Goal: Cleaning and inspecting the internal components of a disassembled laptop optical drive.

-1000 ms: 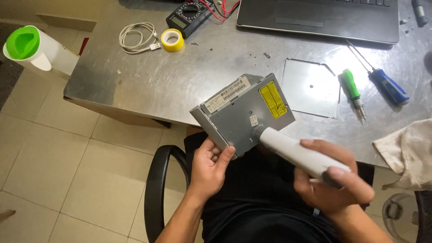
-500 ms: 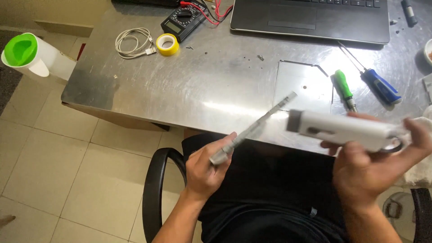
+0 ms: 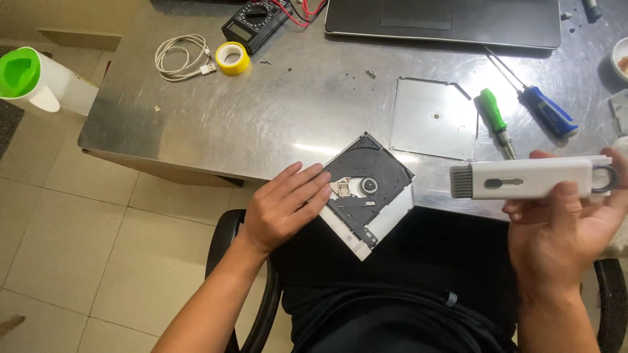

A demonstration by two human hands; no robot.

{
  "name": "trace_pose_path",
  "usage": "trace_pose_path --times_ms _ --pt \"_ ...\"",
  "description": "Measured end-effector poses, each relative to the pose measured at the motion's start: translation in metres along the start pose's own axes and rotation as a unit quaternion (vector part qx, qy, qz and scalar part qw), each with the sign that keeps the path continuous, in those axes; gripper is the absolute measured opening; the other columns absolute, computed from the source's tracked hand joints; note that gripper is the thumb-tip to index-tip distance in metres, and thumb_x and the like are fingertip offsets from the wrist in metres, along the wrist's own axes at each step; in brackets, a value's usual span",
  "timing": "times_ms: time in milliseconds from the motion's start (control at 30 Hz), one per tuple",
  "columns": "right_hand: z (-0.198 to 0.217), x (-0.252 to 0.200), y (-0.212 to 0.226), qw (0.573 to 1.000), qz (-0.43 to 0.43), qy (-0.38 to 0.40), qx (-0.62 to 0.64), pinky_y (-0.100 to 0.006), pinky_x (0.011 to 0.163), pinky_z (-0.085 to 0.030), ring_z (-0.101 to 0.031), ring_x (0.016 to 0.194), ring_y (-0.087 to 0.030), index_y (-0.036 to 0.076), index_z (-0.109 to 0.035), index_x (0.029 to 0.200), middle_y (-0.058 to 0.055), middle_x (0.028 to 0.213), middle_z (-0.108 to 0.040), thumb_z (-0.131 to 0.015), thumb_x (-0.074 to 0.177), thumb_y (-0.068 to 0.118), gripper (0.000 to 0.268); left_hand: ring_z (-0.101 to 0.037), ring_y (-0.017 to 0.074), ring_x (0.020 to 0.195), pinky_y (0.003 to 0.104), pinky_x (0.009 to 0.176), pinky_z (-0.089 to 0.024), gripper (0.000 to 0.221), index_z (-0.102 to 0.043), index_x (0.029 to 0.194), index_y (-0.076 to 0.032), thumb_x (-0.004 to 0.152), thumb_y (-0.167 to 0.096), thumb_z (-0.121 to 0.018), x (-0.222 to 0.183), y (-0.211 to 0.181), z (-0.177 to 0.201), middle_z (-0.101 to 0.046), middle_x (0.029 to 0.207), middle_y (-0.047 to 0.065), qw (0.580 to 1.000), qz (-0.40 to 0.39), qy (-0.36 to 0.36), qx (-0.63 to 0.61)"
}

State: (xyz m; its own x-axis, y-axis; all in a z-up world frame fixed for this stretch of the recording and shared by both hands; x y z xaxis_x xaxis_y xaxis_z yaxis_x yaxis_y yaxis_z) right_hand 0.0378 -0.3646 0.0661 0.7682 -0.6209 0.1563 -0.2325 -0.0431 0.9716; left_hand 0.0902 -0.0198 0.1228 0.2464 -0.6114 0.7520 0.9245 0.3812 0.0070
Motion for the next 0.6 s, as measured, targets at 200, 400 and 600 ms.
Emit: trace_pose_path --times_ms 200,400,600 --pt "-0.041 -0.025 0.014 0.996 0.021 0.081 -0.028 -0.031 0.061 -0.055 -0.061 0.076 -0.029 0.021 -0.022 0.151 -0.033 0.136 -0.06 -0.056 0.109 0.027 0.054 -0.068 0.0319 0.119 0.05 0.104 -0.041 0.023 -0.073 0.117 -0.014 0.103 -0.002 -0.06 -0.029 0.009 -0.023 -0.076 0.123 0.004 0.989 0.142 0.013 0.047" --pt "-0.079 -0.037 0.037 0.978 0.071 0.137 -0.143 -0.035 0.062 -0.057 -0.066 0.067 -0.036 0.015 -0.021 0.139 -0.036 0.129 -0.062 -0.055 0.107 -0.001 0.05 -0.045 0.0384 0.142 0.048 0.118 -0.031 0.04 -0.045 0.137 -0.003 0.097 -0.002 -0.052 -0.072 -0.009 -0.03 -0.047 0.15 0.023 0.867 0.47 -0.162 -0.009" --pt "-0.081 -0.042 0.038 0.969 0.122 0.14 -0.164 -0.04 0.074 -0.061 -0.068 0.098 -0.042 0.013 -0.02 0.145 -0.039 0.132 -0.06 -0.054 0.109 -0.012 0.056 -0.058 0.0265 0.132 0.038 0.114 -0.045 0.051 -0.05 0.146 0.0 0.101 -0.023 -0.052 -0.097 -0.05 -0.119 -0.061 0.145 0.018 0.376 0.655 -0.27 -0.597"
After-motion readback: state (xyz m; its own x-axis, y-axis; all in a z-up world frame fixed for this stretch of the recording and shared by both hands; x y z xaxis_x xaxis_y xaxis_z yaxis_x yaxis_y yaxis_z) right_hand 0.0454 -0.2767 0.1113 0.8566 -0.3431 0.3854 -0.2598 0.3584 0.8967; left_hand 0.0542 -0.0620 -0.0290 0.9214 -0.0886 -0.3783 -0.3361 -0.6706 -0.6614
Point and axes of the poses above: each hand's wrist, its own x-axis towards the middle knuckle, its own z-axis out of the back of the hand, y = z × x, the point moved 8 cm from there along x, towards the middle knuckle
